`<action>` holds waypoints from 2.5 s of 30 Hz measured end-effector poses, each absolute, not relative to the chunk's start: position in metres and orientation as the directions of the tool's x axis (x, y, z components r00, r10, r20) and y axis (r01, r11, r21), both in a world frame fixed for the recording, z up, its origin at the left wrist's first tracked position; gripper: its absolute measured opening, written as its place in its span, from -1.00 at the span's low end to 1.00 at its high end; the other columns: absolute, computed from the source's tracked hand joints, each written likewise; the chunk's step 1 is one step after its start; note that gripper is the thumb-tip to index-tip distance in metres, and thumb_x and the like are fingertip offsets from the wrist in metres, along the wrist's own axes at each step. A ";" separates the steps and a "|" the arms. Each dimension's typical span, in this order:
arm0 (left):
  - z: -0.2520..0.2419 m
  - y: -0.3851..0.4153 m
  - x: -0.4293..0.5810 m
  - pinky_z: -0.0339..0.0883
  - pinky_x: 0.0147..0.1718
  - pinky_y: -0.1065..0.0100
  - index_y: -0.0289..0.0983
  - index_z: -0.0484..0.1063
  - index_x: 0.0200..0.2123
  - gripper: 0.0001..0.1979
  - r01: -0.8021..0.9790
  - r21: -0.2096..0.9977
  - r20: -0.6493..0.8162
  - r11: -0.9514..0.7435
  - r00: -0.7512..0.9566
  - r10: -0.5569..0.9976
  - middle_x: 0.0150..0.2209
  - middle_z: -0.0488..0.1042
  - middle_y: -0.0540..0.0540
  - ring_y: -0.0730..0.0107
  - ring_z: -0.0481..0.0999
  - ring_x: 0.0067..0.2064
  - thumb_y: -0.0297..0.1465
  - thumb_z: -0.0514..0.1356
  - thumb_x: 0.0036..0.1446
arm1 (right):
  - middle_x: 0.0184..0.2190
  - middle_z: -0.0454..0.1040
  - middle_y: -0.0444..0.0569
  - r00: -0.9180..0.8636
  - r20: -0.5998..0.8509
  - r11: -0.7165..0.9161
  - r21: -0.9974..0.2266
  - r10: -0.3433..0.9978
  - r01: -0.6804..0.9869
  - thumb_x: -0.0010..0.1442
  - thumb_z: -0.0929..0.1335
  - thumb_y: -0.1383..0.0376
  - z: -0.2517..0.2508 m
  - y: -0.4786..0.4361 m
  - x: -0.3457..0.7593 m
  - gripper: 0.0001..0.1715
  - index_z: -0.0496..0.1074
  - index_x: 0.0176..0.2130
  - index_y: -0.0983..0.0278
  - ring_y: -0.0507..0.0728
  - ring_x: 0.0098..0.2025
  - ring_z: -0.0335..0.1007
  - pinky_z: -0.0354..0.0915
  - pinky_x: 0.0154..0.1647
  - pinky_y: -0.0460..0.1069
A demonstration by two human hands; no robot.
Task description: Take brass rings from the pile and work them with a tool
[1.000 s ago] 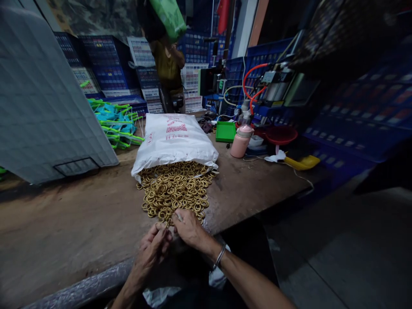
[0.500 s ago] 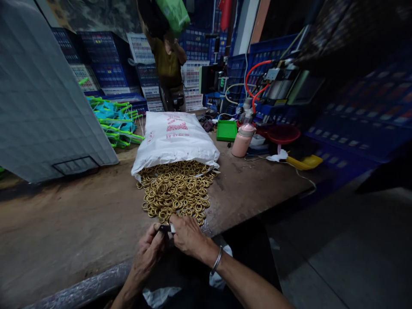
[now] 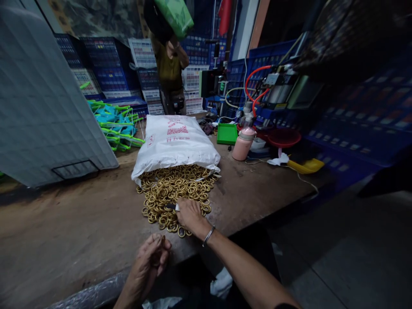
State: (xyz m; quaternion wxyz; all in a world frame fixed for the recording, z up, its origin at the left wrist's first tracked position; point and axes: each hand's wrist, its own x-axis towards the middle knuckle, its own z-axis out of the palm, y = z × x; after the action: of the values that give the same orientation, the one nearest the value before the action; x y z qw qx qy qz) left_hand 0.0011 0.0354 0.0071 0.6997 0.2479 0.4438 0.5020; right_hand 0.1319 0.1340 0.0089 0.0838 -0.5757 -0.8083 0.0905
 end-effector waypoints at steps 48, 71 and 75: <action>-0.009 0.047 -0.004 0.28 -0.36 0.41 -0.27 0.42 -0.42 -0.87 0.086 0.993 0.099 -0.087 -0.152 0.983 -0.47 0.47 -0.03 0.38 0.42 -0.40 -0.34 0.15 -0.03 | -0.64 0.07 -0.25 -0.346 -0.059 0.116 -0.878 0.936 0.465 0.09 0.21 0.24 0.019 0.084 0.120 -0.73 0.17 -0.57 0.30 -0.07 -0.56 -0.03 -0.07 -0.56 -0.14; -0.001 0.044 -0.002 -0.16 -0.78 0.58 -0.28 0.26 -0.45 -0.67 -0.290 0.902 -0.314 0.319 0.065 0.947 -0.66 0.26 0.14 0.73 0.02 -0.75 -0.11 0.17 -0.09 | -0.64 0.11 -0.24 -0.346 -0.065 0.093 -0.903 0.936 0.420 0.10 0.21 0.18 0.017 0.085 0.119 -0.70 0.19 -0.56 0.30 -0.06 -0.55 0.00 -0.03 -0.56 -0.16; -0.004 0.043 -0.002 -0.16 -0.78 0.58 -0.28 0.27 -0.48 -0.66 -0.323 0.888 -0.326 0.327 0.058 0.944 -0.64 0.26 0.13 0.73 0.03 -0.75 -0.10 0.18 -0.11 | -0.65 0.14 -0.23 -0.378 -0.085 0.075 -0.918 0.922 0.390 0.11 0.20 0.17 0.016 0.085 0.119 -0.68 0.20 -0.56 0.30 -0.06 -0.56 0.01 -0.03 -0.57 -0.16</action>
State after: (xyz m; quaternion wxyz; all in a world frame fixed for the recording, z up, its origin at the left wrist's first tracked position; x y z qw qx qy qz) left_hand -0.0024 0.0427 -0.0038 0.6536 0.3194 0.4860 0.4844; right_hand 0.1194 0.0848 0.0156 0.2780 -0.4832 -0.6785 0.4784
